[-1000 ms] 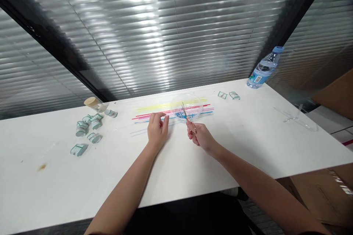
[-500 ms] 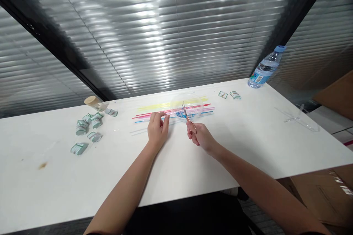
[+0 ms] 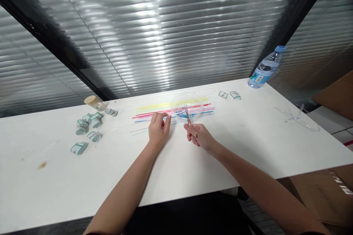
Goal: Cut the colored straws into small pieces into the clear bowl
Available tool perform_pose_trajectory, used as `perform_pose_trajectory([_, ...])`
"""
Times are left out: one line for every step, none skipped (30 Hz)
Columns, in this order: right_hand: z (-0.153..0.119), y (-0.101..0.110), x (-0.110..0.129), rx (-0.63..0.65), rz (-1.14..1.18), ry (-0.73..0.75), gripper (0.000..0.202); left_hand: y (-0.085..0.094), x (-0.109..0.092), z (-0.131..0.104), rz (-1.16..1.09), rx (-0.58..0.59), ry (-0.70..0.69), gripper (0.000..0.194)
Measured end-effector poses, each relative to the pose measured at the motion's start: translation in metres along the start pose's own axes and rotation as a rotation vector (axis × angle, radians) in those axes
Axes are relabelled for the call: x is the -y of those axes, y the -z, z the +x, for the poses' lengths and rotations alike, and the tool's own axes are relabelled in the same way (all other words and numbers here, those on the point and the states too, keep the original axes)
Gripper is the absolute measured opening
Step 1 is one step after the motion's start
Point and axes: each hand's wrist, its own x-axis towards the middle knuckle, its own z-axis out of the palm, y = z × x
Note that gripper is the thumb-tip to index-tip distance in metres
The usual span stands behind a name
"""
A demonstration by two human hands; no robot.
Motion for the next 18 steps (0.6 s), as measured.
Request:
perform_pose_trajectory([0.0003,0.0002,-0.0002,0.000,-0.004,0.000,0.062,-0.0001,-0.0004,0.0001,0.000,0.000,-0.001,0.012])
perform_pose_trajectory([0.0005,0.0005,-0.0004,-0.001,-0.008,0.000,0.062,-0.0001,-0.0008,0.0001,0.000,-0.001,-0.003,0.013])
perform_pose_trajectory([0.0007,0.0008,-0.0007,-0.001,-0.012,0.001,0.063,-0.0001,-0.0009,0.0002,0.000,-0.003,-0.005,0.013])
perform_pose_trajectory([0.0008,0.0012,-0.0009,-0.001,-0.016,0.000,0.063,-0.0001,-0.0009,0.0002,-0.002,-0.004,-0.005,0.013])
perform_pose_trajectory([0.0009,0.0015,-0.0012,0.002,-0.019,-0.001,0.063,-0.0001,-0.0008,0.0002,-0.005,-0.002,-0.002,0.013])
perform_pose_trajectory([0.0010,0.0018,-0.0014,0.003,-0.019,-0.003,0.064,0.0000,-0.0005,0.0002,-0.009,0.001,0.002,0.013])
perform_pose_trajectory([0.0011,0.0022,-0.0016,0.003,-0.014,-0.001,0.064,0.0002,-0.0001,0.0004,-0.012,0.003,0.006,0.013])
perform_pose_trajectory([0.0012,0.0024,-0.0018,-0.004,-0.002,0.004,0.064,0.0003,0.0003,0.0005,-0.012,0.003,0.012,0.013])
perform_pose_trajectory([0.0013,0.0026,-0.0019,-0.018,0.014,0.013,0.064,0.0005,0.0007,0.0008,-0.011,0.000,0.019,0.014])
perform_pose_trajectory([0.0013,0.0028,-0.0019,-0.035,0.033,0.025,0.065,0.0007,0.0010,0.0010,-0.007,-0.007,0.023,0.013])
perform_pose_trajectory([0.0014,0.0028,-0.0018,-0.051,0.052,0.037,0.065,0.0008,0.0013,0.0013,-0.003,-0.016,0.027,0.013])
perform_pose_trajectory([0.0013,0.0026,-0.0017,-0.060,0.069,0.048,0.065,0.0009,0.0014,0.0014,0.000,-0.023,0.030,0.013])
perform_pose_trajectory([0.0011,0.0023,-0.0015,-0.054,0.080,0.057,0.065,0.0008,0.0014,0.0015,0.001,-0.028,0.028,0.012])
perform_pose_trajectory([0.0009,0.0018,-0.0013,-0.034,0.083,0.060,0.065,0.0007,0.0012,0.0015,0.002,-0.030,0.021,0.012])
perform_pose_trajectory([0.0005,0.0012,-0.0012,0.000,0.078,0.057,0.065,0.0006,0.0008,0.0014,0.002,-0.029,0.010,0.011])
perform_pose_trajectory([0.0002,0.0004,-0.0012,0.039,0.071,0.047,0.065,0.0004,0.0004,0.0013,0.002,-0.027,-0.003,0.011])
perform_pose_trajectory([-0.0001,-0.0003,-0.0013,0.075,0.066,0.036,0.064,0.0003,-0.0001,0.0011,0.002,-0.023,-0.014,0.010])
perform_pose_trajectory([-0.0004,-0.0010,-0.0013,0.098,0.065,0.029,0.064,0.0002,-0.0004,0.0009,0.003,-0.020,-0.023,0.009])
